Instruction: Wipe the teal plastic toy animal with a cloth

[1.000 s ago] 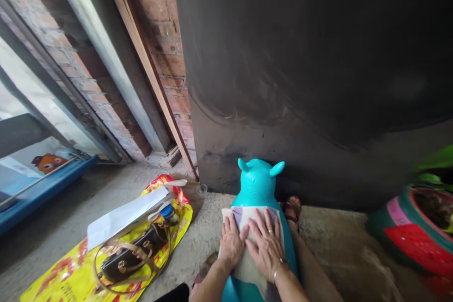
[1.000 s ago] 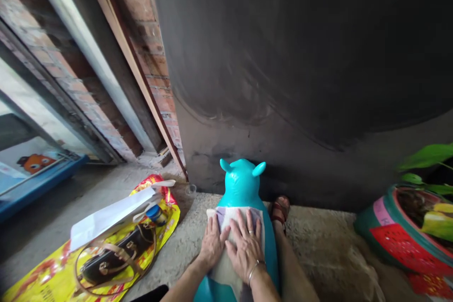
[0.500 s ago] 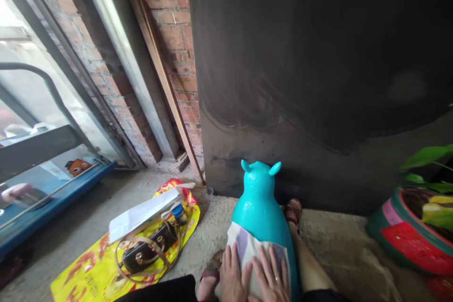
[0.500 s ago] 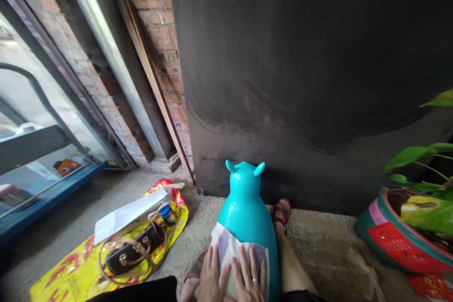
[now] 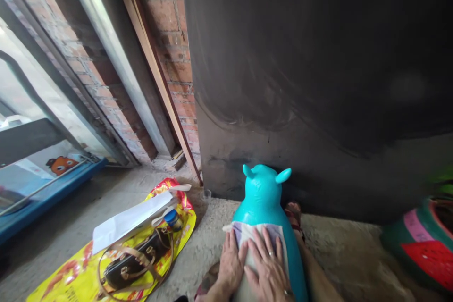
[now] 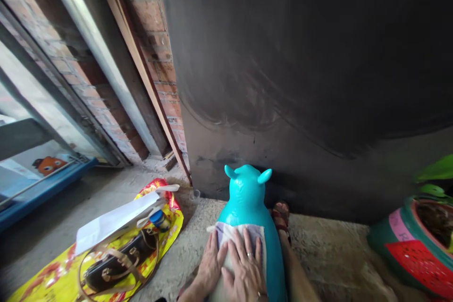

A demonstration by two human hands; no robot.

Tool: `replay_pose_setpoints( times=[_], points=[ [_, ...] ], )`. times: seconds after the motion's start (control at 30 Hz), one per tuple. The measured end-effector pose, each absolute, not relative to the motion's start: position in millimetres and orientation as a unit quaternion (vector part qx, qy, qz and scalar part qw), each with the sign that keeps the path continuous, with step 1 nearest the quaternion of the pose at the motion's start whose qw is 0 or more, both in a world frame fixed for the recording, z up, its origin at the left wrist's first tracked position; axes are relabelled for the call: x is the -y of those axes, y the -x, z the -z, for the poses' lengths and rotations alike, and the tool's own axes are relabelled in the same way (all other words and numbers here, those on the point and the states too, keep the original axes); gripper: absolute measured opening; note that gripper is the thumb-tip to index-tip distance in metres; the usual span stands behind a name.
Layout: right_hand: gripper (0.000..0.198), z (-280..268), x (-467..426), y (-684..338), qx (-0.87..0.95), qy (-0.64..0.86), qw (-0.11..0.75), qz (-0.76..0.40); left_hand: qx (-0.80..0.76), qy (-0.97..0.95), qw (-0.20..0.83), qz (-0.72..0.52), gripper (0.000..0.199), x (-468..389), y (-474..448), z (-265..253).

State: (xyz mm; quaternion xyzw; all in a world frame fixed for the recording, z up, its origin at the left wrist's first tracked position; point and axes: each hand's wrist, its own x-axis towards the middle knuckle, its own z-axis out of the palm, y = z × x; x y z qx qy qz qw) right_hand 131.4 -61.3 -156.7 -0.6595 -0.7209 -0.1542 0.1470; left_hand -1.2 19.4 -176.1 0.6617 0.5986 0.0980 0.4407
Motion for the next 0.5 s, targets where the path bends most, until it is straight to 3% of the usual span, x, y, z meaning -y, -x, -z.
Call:
replay_pose_setpoints(
  times=[0.13, 0.27, 0.4, 0.5],
  points=[
    [0.062, 143.9, 33.1, -136.0, 0.707, 0.695, 0.131, 0.021, -0.589, -0.653, 0.464, -0.108, 0.080, -47.8, -10.7, 178.5],
    [0.062, 136.7, 26.6, -139.0, 0.705, 0.695, 0.141, -0.015, -0.589, -0.650, 0.465, -0.120, 0.078, -48.3, -12.8, 172.5],
    [0.062, 145.4, 52.8, -133.2, 0.715, 0.681, 0.152, 0.044, -0.600, -0.645, 0.459, -0.110, 0.076, -17.6, 0.5, 167.3],
    [0.057, 173.1, 84.8, -118.1, 0.727, 0.638, 0.173, 0.184, -0.612, -0.658, 0.424, -0.114, 0.079, 18.4, 20.5, 188.1]
  ],
)
